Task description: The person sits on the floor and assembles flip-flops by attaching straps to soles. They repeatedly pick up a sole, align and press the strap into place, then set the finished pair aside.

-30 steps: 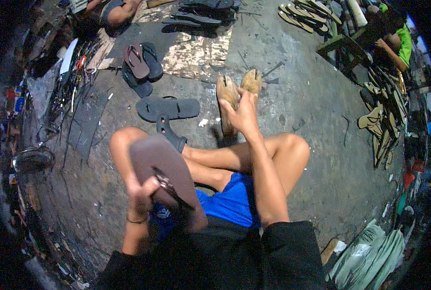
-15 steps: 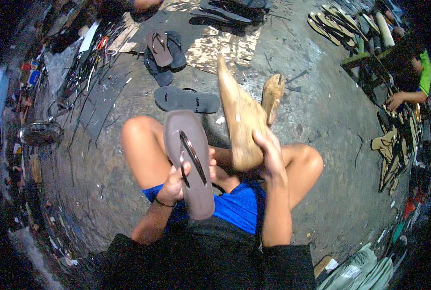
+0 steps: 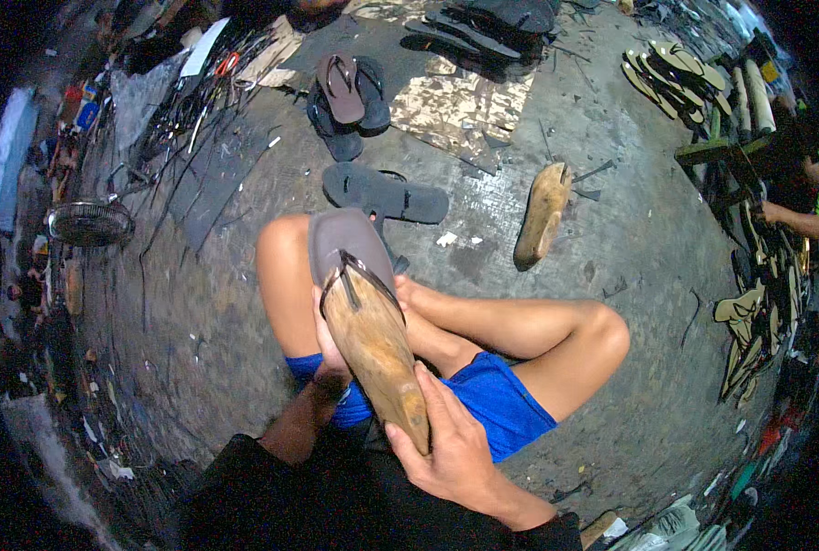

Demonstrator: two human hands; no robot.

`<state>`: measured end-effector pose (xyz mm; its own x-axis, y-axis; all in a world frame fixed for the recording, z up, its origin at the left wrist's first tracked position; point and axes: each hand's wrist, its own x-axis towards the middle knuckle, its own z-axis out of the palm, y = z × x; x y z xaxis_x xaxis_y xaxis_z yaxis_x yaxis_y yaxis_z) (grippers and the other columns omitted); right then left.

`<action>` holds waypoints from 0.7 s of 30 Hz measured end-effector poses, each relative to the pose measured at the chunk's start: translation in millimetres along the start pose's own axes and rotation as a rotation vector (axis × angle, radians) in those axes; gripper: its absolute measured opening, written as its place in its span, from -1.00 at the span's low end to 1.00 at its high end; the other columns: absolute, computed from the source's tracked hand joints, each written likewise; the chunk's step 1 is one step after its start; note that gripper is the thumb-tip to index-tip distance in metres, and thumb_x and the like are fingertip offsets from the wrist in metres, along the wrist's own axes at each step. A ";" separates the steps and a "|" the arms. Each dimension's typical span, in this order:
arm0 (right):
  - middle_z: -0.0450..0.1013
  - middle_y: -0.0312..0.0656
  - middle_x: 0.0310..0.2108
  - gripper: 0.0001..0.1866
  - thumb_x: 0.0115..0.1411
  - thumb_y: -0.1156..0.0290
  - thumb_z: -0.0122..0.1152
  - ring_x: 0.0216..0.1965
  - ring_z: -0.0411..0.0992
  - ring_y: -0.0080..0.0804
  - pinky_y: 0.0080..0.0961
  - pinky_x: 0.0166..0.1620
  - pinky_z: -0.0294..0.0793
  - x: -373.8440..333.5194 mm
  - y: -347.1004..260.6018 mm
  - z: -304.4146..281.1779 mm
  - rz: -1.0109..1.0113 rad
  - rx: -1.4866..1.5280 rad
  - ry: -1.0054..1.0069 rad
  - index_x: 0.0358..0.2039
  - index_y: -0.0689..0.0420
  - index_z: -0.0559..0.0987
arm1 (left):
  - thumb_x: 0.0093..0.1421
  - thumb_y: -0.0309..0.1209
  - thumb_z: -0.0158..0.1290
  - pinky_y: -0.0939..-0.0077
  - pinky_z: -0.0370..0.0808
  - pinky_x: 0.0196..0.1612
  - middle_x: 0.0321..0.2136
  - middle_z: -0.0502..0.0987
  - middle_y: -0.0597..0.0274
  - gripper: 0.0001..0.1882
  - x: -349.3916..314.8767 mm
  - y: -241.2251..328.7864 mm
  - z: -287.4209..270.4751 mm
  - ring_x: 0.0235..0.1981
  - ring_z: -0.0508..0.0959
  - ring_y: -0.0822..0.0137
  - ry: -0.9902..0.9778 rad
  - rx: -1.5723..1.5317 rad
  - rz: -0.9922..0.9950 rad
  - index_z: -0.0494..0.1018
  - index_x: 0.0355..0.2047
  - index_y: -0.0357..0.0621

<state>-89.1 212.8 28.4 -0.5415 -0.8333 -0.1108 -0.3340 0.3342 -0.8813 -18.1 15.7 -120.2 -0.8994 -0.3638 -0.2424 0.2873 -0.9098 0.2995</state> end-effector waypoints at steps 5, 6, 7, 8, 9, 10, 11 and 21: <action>0.38 0.28 0.09 -0.25 0.10 0.34 0.33 0.05 0.46 0.12 -0.24 0.06 0.50 2.0 -6.3 17.9 -0.009 -0.101 0.037 0.21 0.45 0.26 | 0.30 0.33 -0.50 0.06 0.37 0.22 0.23 0.27 -0.21 -0.06 -11.7 -2.9 8.1 0.15 0.41 -0.04 0.104 -0.036 0.050 0.14 0.30 -0.30; 0.38 0.28 0.09 -0.25 0.10 0.34 0.33 0.04 0.46 0.12 -0.24 0.05 0.51 0.6 -8.7 15.0 0.002 -0.099 0.029 0.21 0.46 0.26 | 0.29 0.36 -0.54 0.12 0.41 0.17 0.21 0.31 -0.20 -0.03 -10.6 -5.7 9.8 0.10 0.45 0.00 0.218 -0.005 0.084 0.15 0.29 -0.31; 0.38 0.28 0.08 -0.26 0.10 0.33 0.32 0.04 0.47 0.12 -0.25 0.05 0.51 0.2 -11.0 12.5 0.013 -0.096 0.021 0.20 0.46 0.26 | 0.29 0.37 -0.55 0.14 0.42 0.16 0.19 0.32 -0.19 -0.01 -11.6 -6.6 12.7 0.09 0.47 0.02 0.213 0.073 0.099 0.16 0.29 -0.32; 0.38 0.28 0.08 -0.25 0.10 0.33 0.32 0.03 0.47 0.12 -0.26 0.04 0.52 0.8 -13.1 11.2 0.015 -0.103 0.022 0.20 0.46 0.26 | 0.28 0.38 -0.56 0.17 0.43 0.15 0.18 0.34 -0.18 0.00 -13.0 -6.7 17.2 0.07 0.48 0.04 0.208 0.151 0.113 0.17 0.28 -0.32; 0.39 0.28 0.08 -0.25 0.10 0.33 0.32 0.02 0.48 0.12 -0.26 0.03 0.53 0.3 -15.3 8.7 0.024 -0.114 0.029 0.20 0.46 0.26 | 0.27 0.39 -0.57 0.19 0.45 0.14 0.17 0.35 -0.17 0.02 -13.5 -8.3 23.5 0.06 0.49 0.06 0.199 0.225 0.119 0.17 0.28 -0.33; 0.39 0.28 0.08 -0.25 0.10 0.34 0.32 0.02 0.48 0.12 -0.26 0.02 0.53 0.3 -16.5 7.4 0.033 -0.126 0.036 0.20 0.47 0.26 | 0.25 0.43 -0.59 0.25 0.47 0.11 0.15 0.39 -0.13 0.06 -12.9 -8.5 30.2 0.02 0.52 0.11 0.167 0.130 0.078 0.18 0.27 -0.33; 0.39 0.29 0.08 -0.25 0.10 0.35 0.33 0.02 0.48 0.12 -0.26 0.02 0.53 1.5 -17.2 9.1 0.027 -0.139 0.040 0.20 0.47 0.26 | 0.24 0.44 -0.59 0.25 0.47 0.11 0.16 0.38 -0.12 0.06 -12.3 -8.7 29.0 0.02 0.52 0.11 0.182 0.123 0.078 0.18 0.28 -0.33; 0.41 0.25 0.06 -0.27 0.04 0.38 0.37 0.01 0.49 0.07 -0.29 0.04 0.52 2.3 -16.8 6.3 0.021 -0.146 0.088 0.18 0.45 0.31 | 0.21 0.47 -0.54 0.17 0.43 0.16 0.24 0.30 -0.10 0.05 -8.8 -19.3 25.0 0.11 0.45 0.05 0.225 0.014 0.071 0.15 0.31 -0.23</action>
<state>-79.8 202.5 40.0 -0.6130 -0.7858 -0.0822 -0.4268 0.4169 -0.8025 -24.0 41.5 -100.8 -0.7805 -0.4639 -0.4191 0.3416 -0.8779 0.3356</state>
